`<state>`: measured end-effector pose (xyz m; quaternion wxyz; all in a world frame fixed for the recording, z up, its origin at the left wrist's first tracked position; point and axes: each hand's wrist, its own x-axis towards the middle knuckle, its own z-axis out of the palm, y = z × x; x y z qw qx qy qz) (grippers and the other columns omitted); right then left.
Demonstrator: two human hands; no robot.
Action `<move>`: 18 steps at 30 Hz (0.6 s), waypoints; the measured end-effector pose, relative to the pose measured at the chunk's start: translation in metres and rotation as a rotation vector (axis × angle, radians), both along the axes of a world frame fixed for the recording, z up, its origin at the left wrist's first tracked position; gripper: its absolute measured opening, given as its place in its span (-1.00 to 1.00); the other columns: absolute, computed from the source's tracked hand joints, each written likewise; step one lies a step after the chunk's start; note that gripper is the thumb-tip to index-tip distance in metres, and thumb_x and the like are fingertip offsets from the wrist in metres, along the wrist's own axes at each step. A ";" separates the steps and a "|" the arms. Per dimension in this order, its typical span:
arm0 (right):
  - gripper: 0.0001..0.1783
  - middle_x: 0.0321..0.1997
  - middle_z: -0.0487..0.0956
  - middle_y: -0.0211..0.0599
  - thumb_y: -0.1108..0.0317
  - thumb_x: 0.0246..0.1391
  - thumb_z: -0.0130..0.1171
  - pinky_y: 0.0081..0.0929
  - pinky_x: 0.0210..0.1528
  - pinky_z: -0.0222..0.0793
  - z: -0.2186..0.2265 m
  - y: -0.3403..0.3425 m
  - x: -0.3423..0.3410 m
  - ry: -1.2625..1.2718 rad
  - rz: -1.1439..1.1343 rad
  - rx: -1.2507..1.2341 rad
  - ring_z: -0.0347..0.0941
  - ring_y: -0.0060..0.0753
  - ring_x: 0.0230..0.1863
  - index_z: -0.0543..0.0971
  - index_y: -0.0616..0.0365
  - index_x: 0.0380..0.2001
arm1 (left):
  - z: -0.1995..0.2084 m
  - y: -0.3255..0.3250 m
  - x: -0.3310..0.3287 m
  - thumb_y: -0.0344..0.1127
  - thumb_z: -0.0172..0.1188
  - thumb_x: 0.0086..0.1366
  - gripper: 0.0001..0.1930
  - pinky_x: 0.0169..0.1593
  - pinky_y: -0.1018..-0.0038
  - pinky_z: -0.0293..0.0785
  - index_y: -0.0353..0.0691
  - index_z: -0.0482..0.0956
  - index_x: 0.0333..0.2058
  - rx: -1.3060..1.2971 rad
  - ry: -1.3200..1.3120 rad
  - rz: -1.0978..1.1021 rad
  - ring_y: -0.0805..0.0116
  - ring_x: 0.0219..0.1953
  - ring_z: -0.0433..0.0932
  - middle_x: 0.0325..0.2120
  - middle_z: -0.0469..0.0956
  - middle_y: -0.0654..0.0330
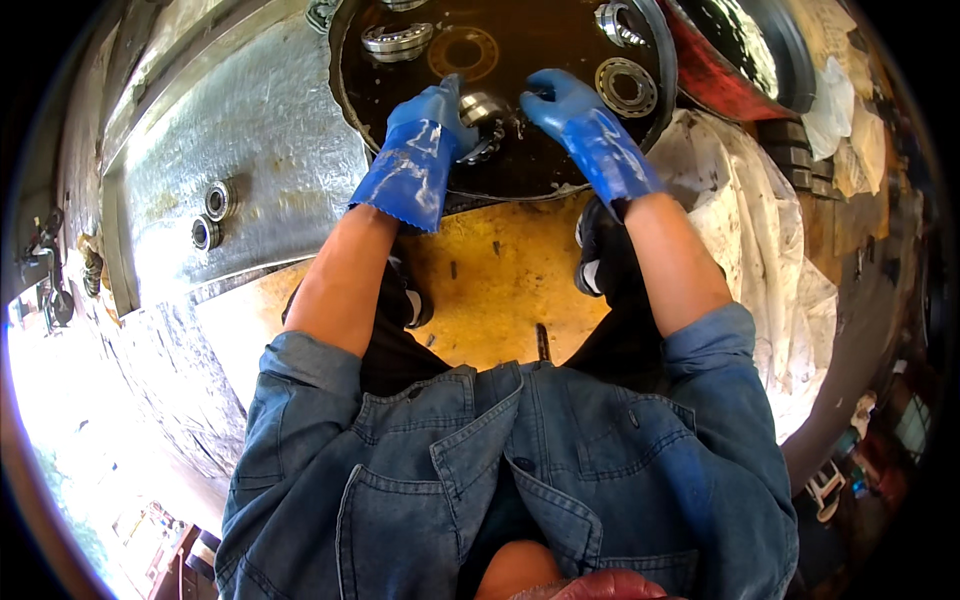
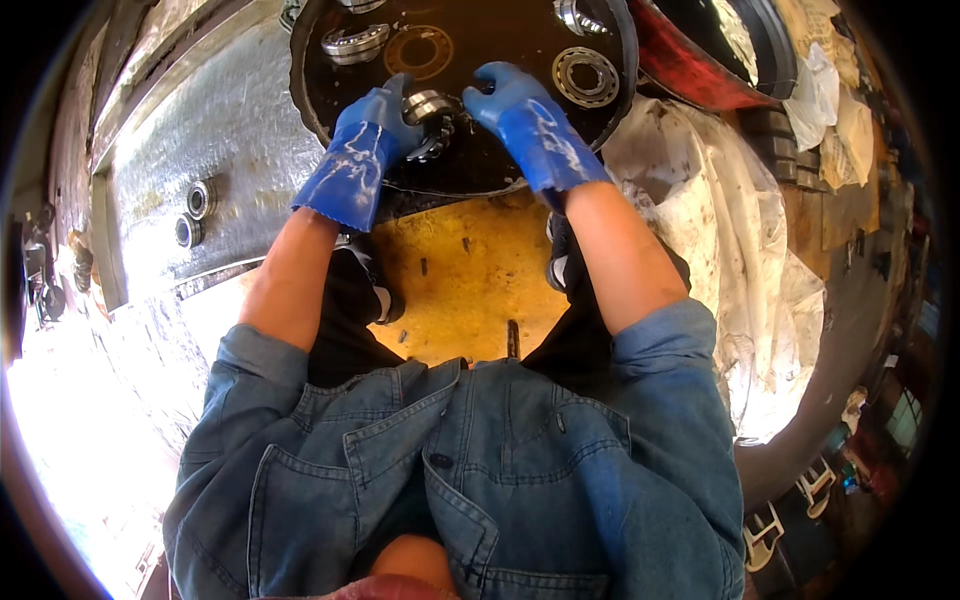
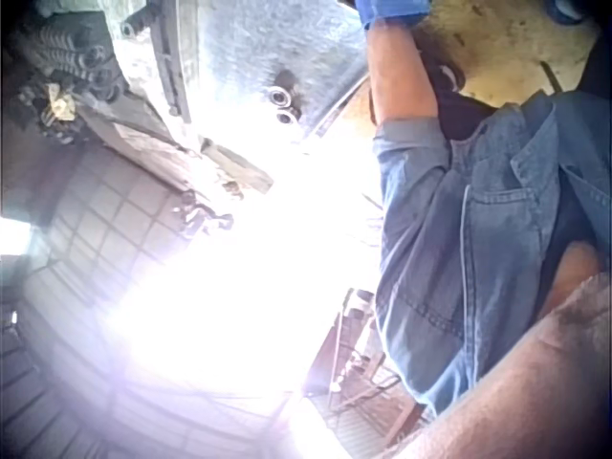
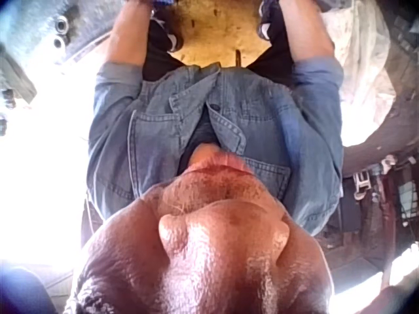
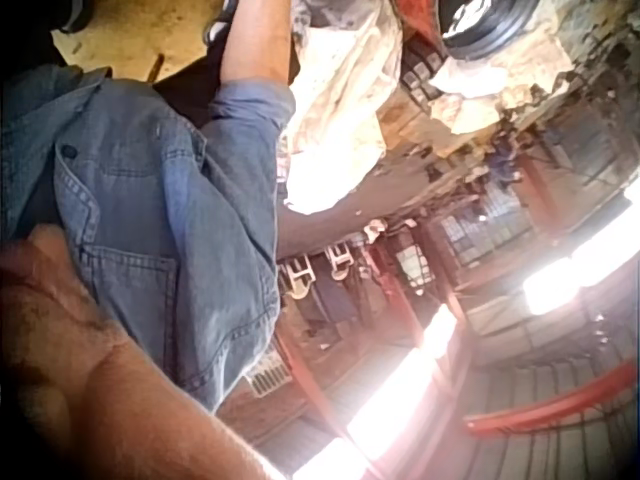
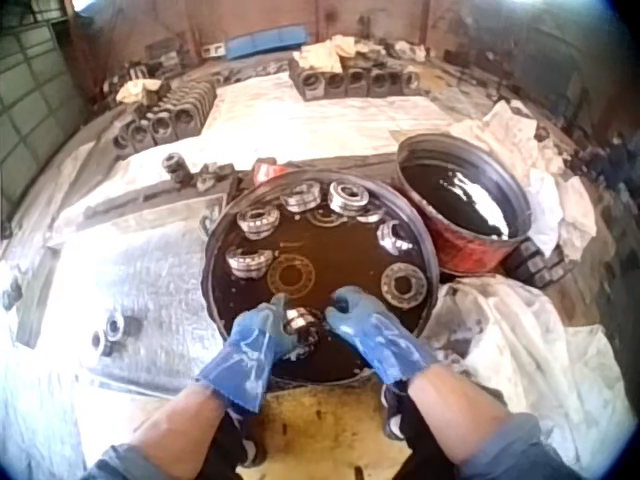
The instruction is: The person repeatedly dips a metal bearing into a container of dark liquid and scrubs it with gloved hands. They rotate the bearing to clean different sides and occasionally lift it to inspect the surface before returning it to the liquid. The process is repeated for multiple bearings throughout the clip.
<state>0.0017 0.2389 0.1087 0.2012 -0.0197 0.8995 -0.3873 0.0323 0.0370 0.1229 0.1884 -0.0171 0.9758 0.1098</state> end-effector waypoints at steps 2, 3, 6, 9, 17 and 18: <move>-0.43 0.19 0.58 0.03 0.15 0.14 0.24 -0.26 0.31 0.40 -0.002 0.001 0.001 0.058 0.098 0.028 0.53 -0.06 0.21 0.52 0.22 0.17 | -0.014 0.005 -0.003 0.02 0.30 0.19 -0.12 0.15 0.21 0.55 -0.06 0.15 0.43 -0.118 -0.016 -0.073 -0.04 0.08 0.61 0.08 0.58 -0.08; -0.43 0.19 0.58 0.03 0.15 0.14 0.24 -0.26 0.31 0.40 -0.014 0.002 0.001 0.057 0.087 0.027 0.53 -0.06 0.21 0.52 0.22 0.17 | -0.014 0.009 -0.003 0.02 0.30 0.19 -0.12 0.15 0.21 0.55 -0.06 0.15 0.43 -0.119 -0.017 -0.084 -0.04 0.08 0.61 0.08 0.58 -0.08; -0.36 0.27 0.50 0.04 0.31 0.07 0.30 -0.20 0.35 0.36 -0.044 -0.007 0.007 0.458 0.331 -0.016 0.47 0.05 0.27 0.44 0.15 0.25 | -0.021 0.011 -0.002 0.10 0.22 0.29 -0.11 0.15 0.20 0.55 -0.02 0.01 0.47 -0.243 -0.053 -0.258 -0.13 0.08 0.60 0.08 0.57 -0.10; -0.34 0.24 0.52 0.03 0.31 0.06 0.33 -0.17 0.35 0.35 -0.049 -0.017 0.010 0.245 0.465 -0.134 0.43 0.07 0.29 0.40 0.13 0.25 | -0.038 0.009 -0.002 -0.08 0.11 0.40 -0.24 0.16 0.17 0.54 -0.02 0.01 0.48 -0.200 -0.029 -0.273 -0.13 0.08 0.60 0.10 0.56 -0.12; -0.38 0.15 0.58 0.02 0.14 0.12 0.27 -0.12 0.19 0.47 -0.039 -0.026 0.014 0.128 0.518 0.045 0.53 0.08 0.16 0.42 0.09 0.22 | -0.051 0.009 0.001 -0.30 0.11 0.38 -0.27 0.17 0.21 0.49 -0.11 0.04 0.46 -0.194 -0.015 -0.269 0.06 0.08 0.62 0.07 0.57 -0.07; -0.39 0.15 0.59 0.02 0.13 0.12 0.28 -0.13 0.18 0.49 -0.038 -0.030 0.014 0.123 0.537 0.104 0.54 0.07 0.16 0.43 0.08 0.20 | -0.048 0.009 0.002 -0.30 0.11 0.38 -0.27 0.17 0.21 0.49 -0.11 0.04 0.46 -0.191 -0.017 -0.272 0.06 0.08 0.62 0.07 0.57 -0.07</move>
